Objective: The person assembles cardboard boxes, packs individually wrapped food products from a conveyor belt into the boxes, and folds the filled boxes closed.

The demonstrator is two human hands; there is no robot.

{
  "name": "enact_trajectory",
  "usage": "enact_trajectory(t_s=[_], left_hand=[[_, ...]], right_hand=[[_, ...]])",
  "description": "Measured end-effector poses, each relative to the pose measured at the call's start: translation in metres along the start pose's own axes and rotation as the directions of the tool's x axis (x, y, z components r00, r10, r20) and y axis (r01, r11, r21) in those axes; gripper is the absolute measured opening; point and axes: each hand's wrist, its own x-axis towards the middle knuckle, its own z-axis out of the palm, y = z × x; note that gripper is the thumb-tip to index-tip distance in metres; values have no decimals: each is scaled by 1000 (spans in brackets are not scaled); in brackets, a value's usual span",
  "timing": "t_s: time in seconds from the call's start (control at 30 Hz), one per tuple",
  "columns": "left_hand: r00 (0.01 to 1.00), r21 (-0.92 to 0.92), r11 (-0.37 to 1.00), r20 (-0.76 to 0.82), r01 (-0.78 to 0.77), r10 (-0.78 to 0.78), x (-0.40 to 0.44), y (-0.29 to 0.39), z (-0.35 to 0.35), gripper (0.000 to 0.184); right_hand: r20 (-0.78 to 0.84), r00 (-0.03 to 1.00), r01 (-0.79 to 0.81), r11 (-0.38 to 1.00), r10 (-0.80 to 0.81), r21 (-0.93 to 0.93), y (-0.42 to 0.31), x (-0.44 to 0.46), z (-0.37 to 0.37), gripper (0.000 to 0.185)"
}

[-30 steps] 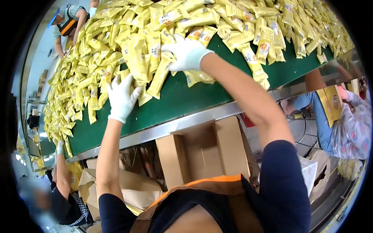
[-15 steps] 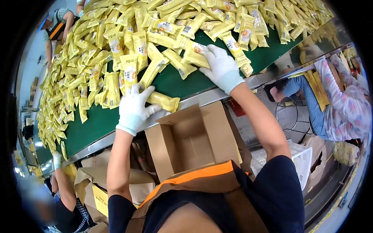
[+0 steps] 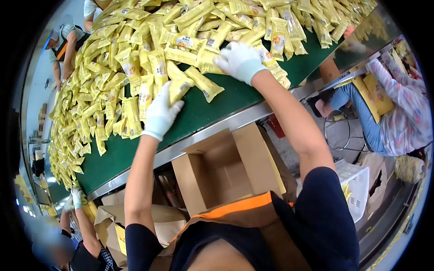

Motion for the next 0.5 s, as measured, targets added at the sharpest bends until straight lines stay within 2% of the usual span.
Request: enact_trajectory(t_s=[0.03,0.07,0.1,0.17,0.2,0.23,0.27,0.3,0.37,0.4,0.47,0.5], left_hand=[[989,25,995,115,95,-98,5,14,-4,63],[994,61,997,97,37,-42,1,10,3,67],[986,104,994,158,34,-50,-1,14,-1,63],[993,105,994,122,-25,12,-14,2,-8,60],[996,136,990,86,-31,19,-23,-7,-13,60],[998,167,985,50,-36,28,-30,-16,-18,59],[995,236,971,96,-36,14,-36,-24,-18,60],[998,251,967,62,-38,23,-42,-25,-14,61],[999,288,956,-3,-45,48,-49,-23,-8,64],[996,300,951,-12,-80,88,-52,-22,-10,69],[998,234,971,27,-55,50,-52,-23,-11,65],[998,177,983,57,-45,36,-52,-26,-10,64]], right_hand=[[40,999,23,994,-28,105,-11,-8,-8,44],[153,988,-15,994,-1,105,-20,-18,-20,41],[267,963,-53,994,25,99,-31,-28,-35,40],[200,974,85,988,-110,130,-29,-52,-38,43],[122,978,159,984,-168,82,-28,-64,-45,47],[81,982,165,985,-169,49,-27,-74,-48,55],[121,989,80,995,-88,67,-24,-77,-43,58],[161,987,-4,997,-9,82,-23,-77,-37,61],[409,906,-262,903,108,341,-24,-47,-54,66],[561,825,-441,690,61,574,-22,-25,-58,68],[333,942,-201,716,-46,669,-31,17,-54,74],[307,947,-181,640,-91,747,-35,39,-38,77]])
